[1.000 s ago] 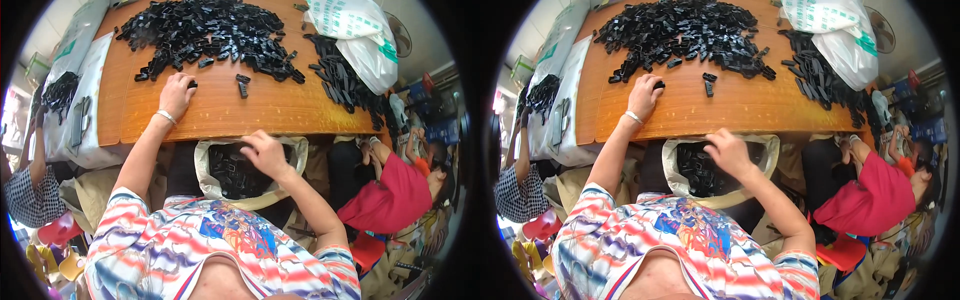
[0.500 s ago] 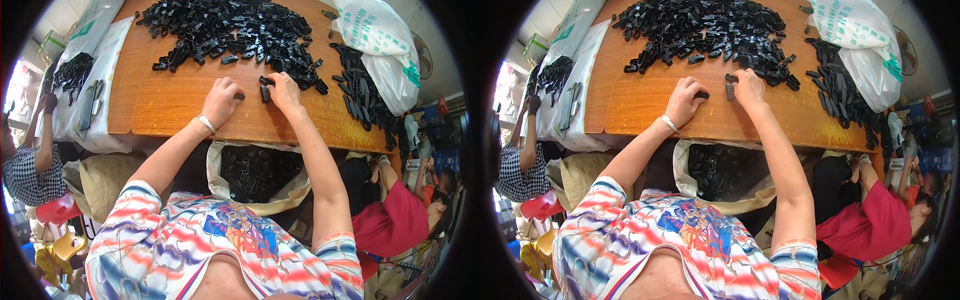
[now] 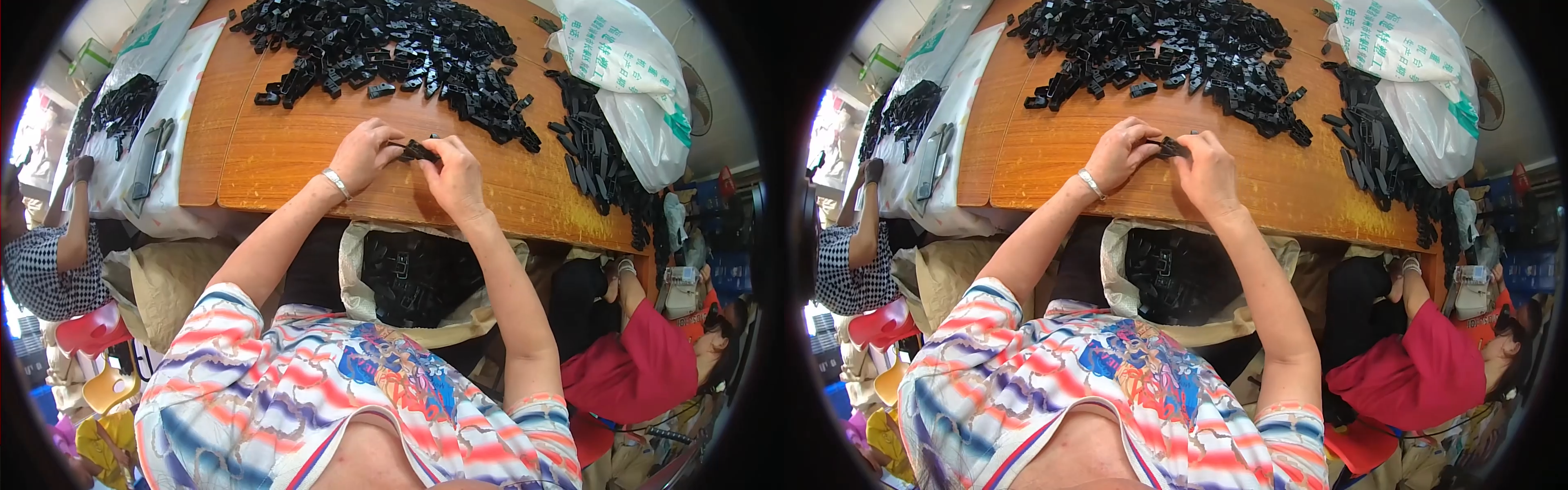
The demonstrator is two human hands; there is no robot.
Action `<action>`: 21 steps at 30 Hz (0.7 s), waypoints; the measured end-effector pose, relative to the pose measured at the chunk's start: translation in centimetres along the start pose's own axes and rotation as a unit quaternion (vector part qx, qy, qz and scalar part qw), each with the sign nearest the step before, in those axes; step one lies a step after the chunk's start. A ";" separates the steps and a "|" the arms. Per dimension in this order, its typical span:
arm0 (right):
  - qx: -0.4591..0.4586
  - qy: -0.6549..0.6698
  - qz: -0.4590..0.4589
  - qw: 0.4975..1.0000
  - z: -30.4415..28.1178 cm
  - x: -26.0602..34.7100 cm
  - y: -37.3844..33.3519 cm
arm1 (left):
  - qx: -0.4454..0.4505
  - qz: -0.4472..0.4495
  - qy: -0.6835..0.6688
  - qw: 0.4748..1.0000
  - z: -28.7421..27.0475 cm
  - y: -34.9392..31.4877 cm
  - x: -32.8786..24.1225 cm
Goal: Sorting and inspecting small black plastic components on a table in a workshop.
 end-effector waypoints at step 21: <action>0.055 -0.024 0.006 0.998 2.6 0.1 0.7 | 0.034 -0.015 0.037 0.999 0.6 -0.3 1.2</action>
Point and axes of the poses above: each hand's wrist, its own y-axis towards the middle knuckle, its own z-axis out of the palm, x = y × z, the point moved 6 cm from there along y, towards the middle knuckle, and after that the axes turned 15 degrees about y, right-handed, at the moved point
